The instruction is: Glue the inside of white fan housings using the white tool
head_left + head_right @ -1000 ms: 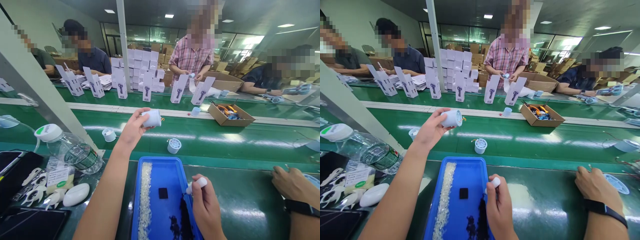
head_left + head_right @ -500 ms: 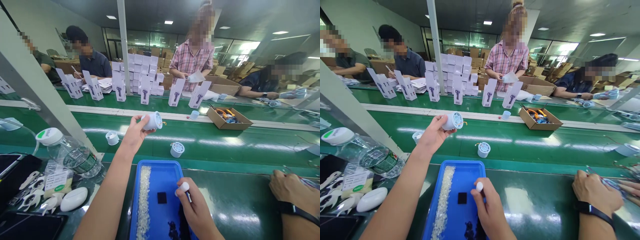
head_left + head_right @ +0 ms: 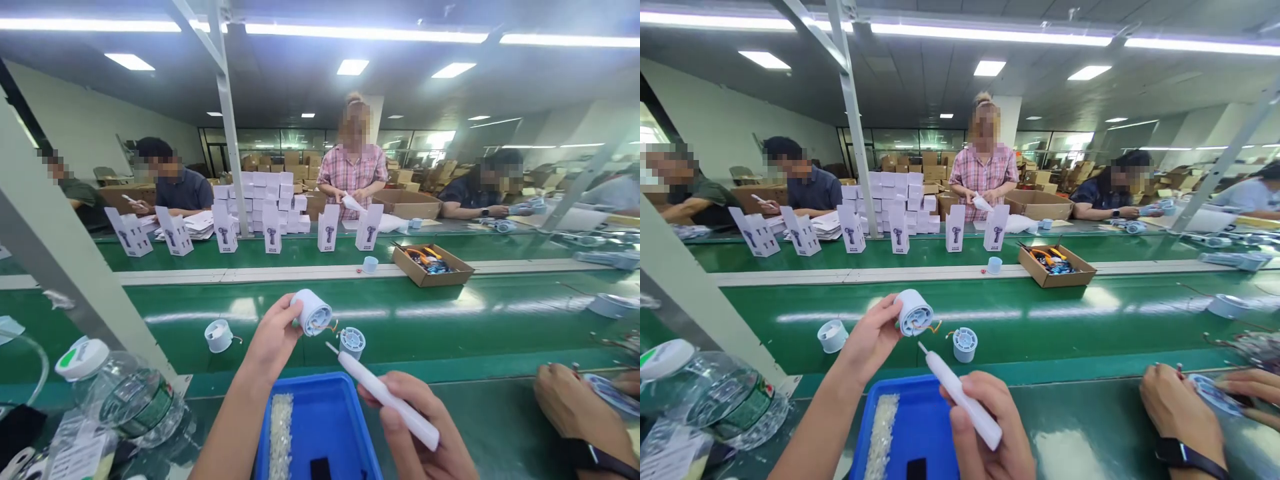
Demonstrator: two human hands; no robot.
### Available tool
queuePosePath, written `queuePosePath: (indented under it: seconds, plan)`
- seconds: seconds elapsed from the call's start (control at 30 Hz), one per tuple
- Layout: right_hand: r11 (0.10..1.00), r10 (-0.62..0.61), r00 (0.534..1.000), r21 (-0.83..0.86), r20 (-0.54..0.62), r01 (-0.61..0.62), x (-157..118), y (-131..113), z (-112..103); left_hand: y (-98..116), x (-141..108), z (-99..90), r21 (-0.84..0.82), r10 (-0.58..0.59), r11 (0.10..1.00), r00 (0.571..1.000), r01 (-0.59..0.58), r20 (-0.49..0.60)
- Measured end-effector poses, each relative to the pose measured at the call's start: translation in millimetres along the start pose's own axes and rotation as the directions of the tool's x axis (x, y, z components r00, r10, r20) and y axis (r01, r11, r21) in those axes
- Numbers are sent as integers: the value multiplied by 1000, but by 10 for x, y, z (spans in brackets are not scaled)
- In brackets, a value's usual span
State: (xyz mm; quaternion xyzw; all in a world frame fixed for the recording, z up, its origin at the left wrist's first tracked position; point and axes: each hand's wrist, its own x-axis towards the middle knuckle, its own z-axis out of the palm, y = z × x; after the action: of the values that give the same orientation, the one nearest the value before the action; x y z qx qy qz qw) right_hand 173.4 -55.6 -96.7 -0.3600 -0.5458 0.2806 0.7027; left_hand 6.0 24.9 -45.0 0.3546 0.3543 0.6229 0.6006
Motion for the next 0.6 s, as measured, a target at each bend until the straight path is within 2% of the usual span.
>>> queuePosePath:
  seconds: [0.17, 0.43, 0.53, 0.6]
  plan:
    - [996, 85, 996, 9, -16, -85, 89, -3, 35, 73, -130, 180, 152, -8, 988, 1000, 3, 30]
    - [995, 92, 994, -21, -55, -93, 81, 80, -1, 72, -214, 298, 211, -16, 977, 999, 8, 35]
    - [992, 74, 995, -94, -66, -80, 101, 81, -13, 74, -231, 323, 253, -48, 967, 998, 36, 41]
    - [980, 94, 994, -171, -61, -103, 83, 95, -1, 60, -244, 347, 307, -23, 952, 999, 12, 31]
